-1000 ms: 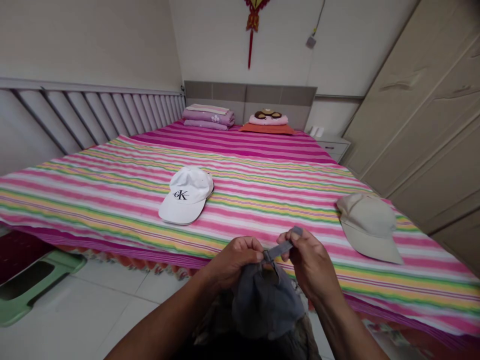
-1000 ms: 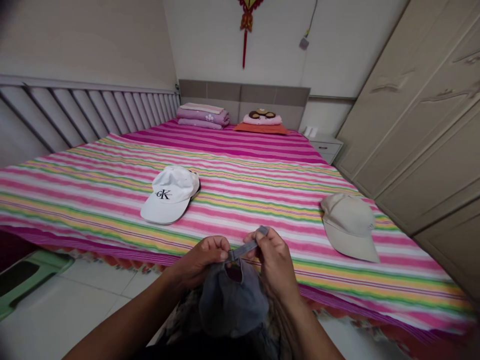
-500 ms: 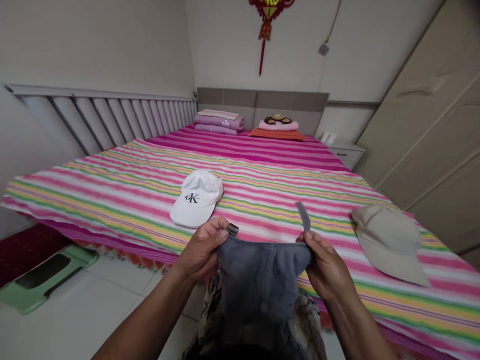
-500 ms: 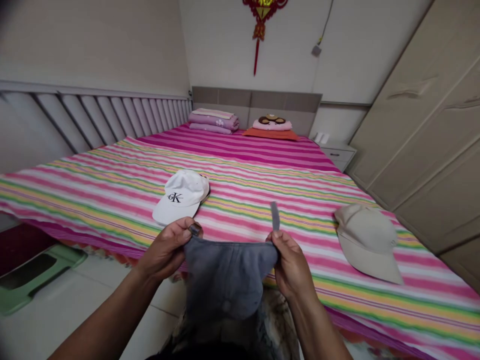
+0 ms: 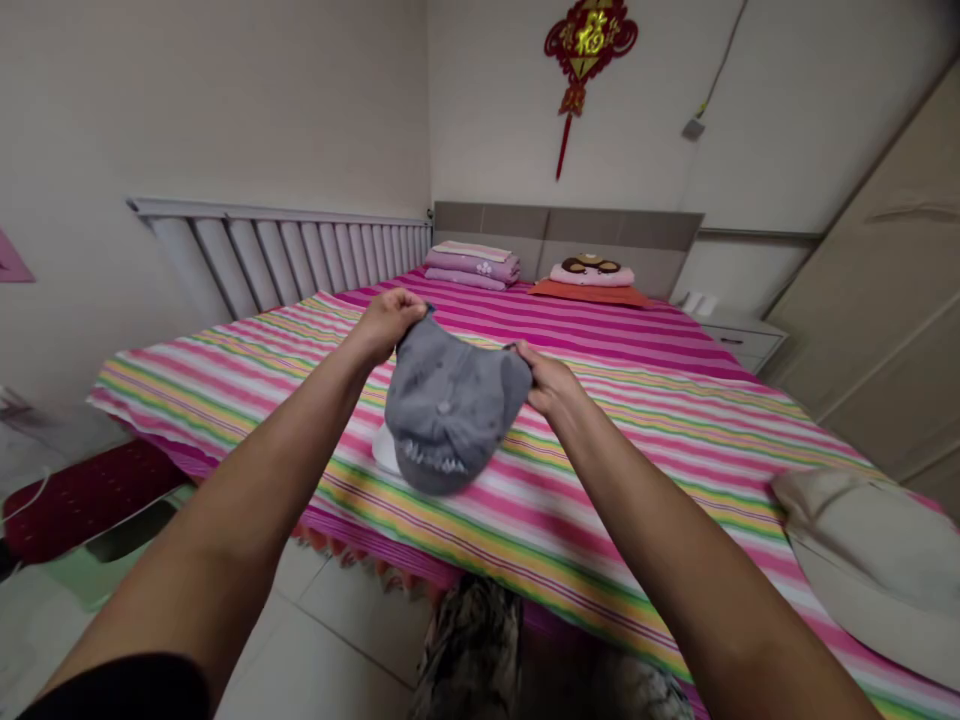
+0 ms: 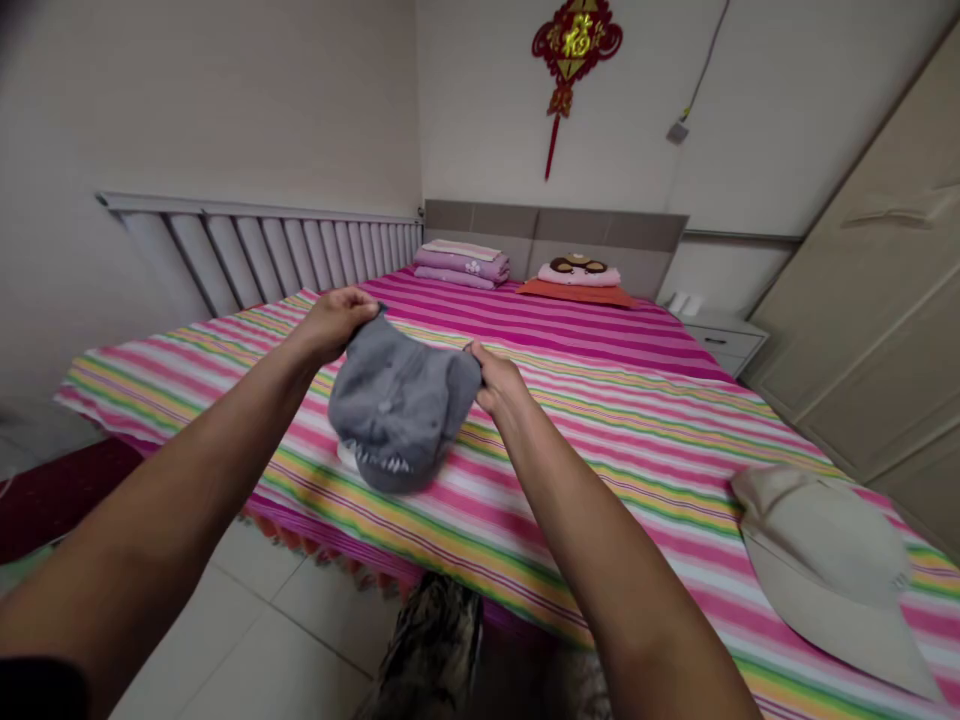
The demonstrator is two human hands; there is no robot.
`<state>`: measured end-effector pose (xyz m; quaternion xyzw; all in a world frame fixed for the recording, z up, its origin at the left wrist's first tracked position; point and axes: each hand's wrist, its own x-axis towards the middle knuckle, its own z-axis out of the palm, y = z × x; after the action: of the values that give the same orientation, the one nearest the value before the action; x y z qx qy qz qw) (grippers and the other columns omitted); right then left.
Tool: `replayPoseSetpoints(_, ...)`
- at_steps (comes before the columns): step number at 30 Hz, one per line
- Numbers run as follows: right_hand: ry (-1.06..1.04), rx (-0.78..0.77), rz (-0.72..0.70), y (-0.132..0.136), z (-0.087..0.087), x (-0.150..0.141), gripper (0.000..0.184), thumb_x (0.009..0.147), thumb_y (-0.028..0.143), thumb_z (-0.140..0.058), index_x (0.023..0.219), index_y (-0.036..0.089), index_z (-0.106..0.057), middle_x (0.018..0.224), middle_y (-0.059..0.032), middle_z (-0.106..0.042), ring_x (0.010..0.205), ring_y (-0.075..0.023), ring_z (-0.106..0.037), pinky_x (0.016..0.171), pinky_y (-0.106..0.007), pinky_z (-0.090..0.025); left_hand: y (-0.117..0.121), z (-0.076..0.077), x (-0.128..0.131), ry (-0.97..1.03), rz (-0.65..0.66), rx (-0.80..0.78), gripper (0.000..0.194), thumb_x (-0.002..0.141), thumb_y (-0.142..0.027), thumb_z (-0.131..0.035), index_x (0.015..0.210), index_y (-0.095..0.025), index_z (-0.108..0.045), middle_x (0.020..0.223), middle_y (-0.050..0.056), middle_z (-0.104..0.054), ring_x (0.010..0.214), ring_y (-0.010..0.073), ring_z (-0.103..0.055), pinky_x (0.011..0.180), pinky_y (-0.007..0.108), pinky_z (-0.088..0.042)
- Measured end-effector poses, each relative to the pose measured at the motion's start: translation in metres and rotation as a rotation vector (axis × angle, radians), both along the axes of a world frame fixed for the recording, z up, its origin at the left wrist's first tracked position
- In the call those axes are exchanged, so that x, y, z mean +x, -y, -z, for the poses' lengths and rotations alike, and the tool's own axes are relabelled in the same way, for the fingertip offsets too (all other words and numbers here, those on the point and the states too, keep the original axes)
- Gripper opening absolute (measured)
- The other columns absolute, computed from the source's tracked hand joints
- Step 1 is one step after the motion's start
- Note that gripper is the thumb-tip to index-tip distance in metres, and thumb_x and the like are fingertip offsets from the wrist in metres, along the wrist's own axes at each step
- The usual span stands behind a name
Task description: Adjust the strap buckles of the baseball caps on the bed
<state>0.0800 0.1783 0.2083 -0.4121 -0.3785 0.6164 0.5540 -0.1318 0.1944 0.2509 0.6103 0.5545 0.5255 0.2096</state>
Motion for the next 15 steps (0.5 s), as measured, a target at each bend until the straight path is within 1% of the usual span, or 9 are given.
replayPoseSetpoints(1,0.013,0.0,0.047,-0.015,-0.001,-0.006,0.021,0.077,0.031,-0.058,0.063,0.018,-0.05,0.056,0.0019,-0.053,0.056,-0.0112,-0.052,0.057,-0.024,-0.047,-0.02,-0.006,-0.002,-0.133,-0.091,-0.014,0.013,0.076,-0.022,-0.049,0.082,-0.012,-0.056,0.063,0.001,-0.055,0.057,0.0111,-0.052,0.056,0.023,-0.042)
replayPoseSetpoints(2,0.03,-0.003,0.089,-0.026,0.002,-0.009,0.018,0.077,0.031,-0.058,0.066,0.019,-0.051,0.06,0.0013,-0.056,0.06,-0.0118,-0.054,0.059,-0.025,-0.047,-0.036,-0.008,-0.002,-0.17,-0.12,-0.015,0.019,0.077,-0.022,-0.049,0.089,-0.011,-0.056,0.073,0.005,-0.06,0.069,0.0145,-0.056,0.065,0.027,-0.044)
replayPoseSetpoints(4,0.068,-0.006,0.155,-0.032,0.019,-0.008,0.012,0.073,0.028,-0.062,0.072,0.02,-0.054,0.069,0.0006,-0.059,0.067,-0.0123,-0.055,0.062,-0.025,-0.046,-0.052,0.001,0.002,-0.229,-0.144,-0.001,0.026,0.077,-0.024,-0.049,0.098,-0.011,-0.056,0.092,0.01,-0.061,0.092,0.0199,-0.055,0.081,0.034,-0.041)
replayPoseSetpoints(5,0.083,-0.008,0.171,-0.027,0.032,-0.003,0.012,0.07,0.026,-0.065,0.074,0.02,-0.056,0.072,0.0002,-0.06,0.07,-0.0128,-0.056,0.063,-0.026,-0.046,-0.051,0.013,0.007,-0.262,-0.125,0.007,0.03,0.076,-0.026,-0.051,0.102,-0.012,-0.056,0.101,0.011,-0.06,0.101,0.022,-0.052,0.087,0.036,-0.037)
replayPoseSetpoints(7,0.101,-0.02,0.175,-0.006,0.066,0.016,0.013,0.065,0.025,-0.068,0.072,0.018,-0.06,0.072,-0.0016,-0.062,0.07,-0.0147,-0.058,0.061,-0.027,-0.046,-0.037,0.047,0.018,-0.381,-0.061,0.014,0.042,0.07,-0.033,-0.059,0.107,-0.014,-0.056,0.113,0.013,-0.057,0.111,0.0257,-0.046,0.095,0.039,-0.031)
replayPoseSetpoints(9,0.106,-0.045,0.189,0.024,0.101,0.046,0.016,0.059,0.025,-0.071,0.068,0.015,-0.061,0.065,-0.0031,-0.063,0.064,-0.0163,-0.059,0.056,-0.027,-0.046,-0.015,0.087,0.025,-0.789,0.014,0.034,0.058,0.067,-0.043,-0.061,0.118,-0.018,-0.05,0.128,0.015,-0.046,0.121,0.0319,-0.035,0.099,0.05,-0.021)
replayPoseSetpoints(11,0.084,-0.061,0.255,0.057,0.132,0.087,0.022,0.054,0.027,-0.074,0.066,0.014,-0.061,0.059,-0.0029,-0.062,0.055,-0.0151,-0.058,0.051,-0.026,-0.046,0.002,0.122,0.022,-1.054,0.035,0.011,0.065,0.064,-0.043,-0.063,0.122,-0.02,-0.047,0.136,0.016,-0.036,0.127,0.0353,-0.023,0.099,0.057,-0.014)
replayPoseSetpoints(13,0.041,-0.055,0.363,0.09,0.154,0.134,0.026,0.049,0.03,-0.075,0.062,0.015,-0.058,0.053,-0.0008,-0.06,0.048,-0.0128,-0.055,0.045,-0.024,-0.045,0.006,0.144,0.011,-1.142,-0.027,-0.041,0.063,0.069,-0.044,-0.057,0.126,-0.019,-0.044,0.14,0.016,-0.028,0.129,0.0369,-0.019,0.097,0.06,-0.013)
replayPoseSetpoints(15,-0.001,-0.013,0.503,0.122,0.166,0.183,0.031,0.046,0.036,-0.075,0.054,0.018,-0.05,0.043,0.0044,-0.053,0.038,-0.0082,-0.047,0.036,-0.019,-0.04,-0.001,0.157,-0.005,-1.122,-0.076,-0.098,0.064,0.075,-0.048,-0.048,0.13,-0.016,-0.038,0.14,0.019,-0.027,0.129,0.0366,-0.02,0.097,0.058,-0.018)
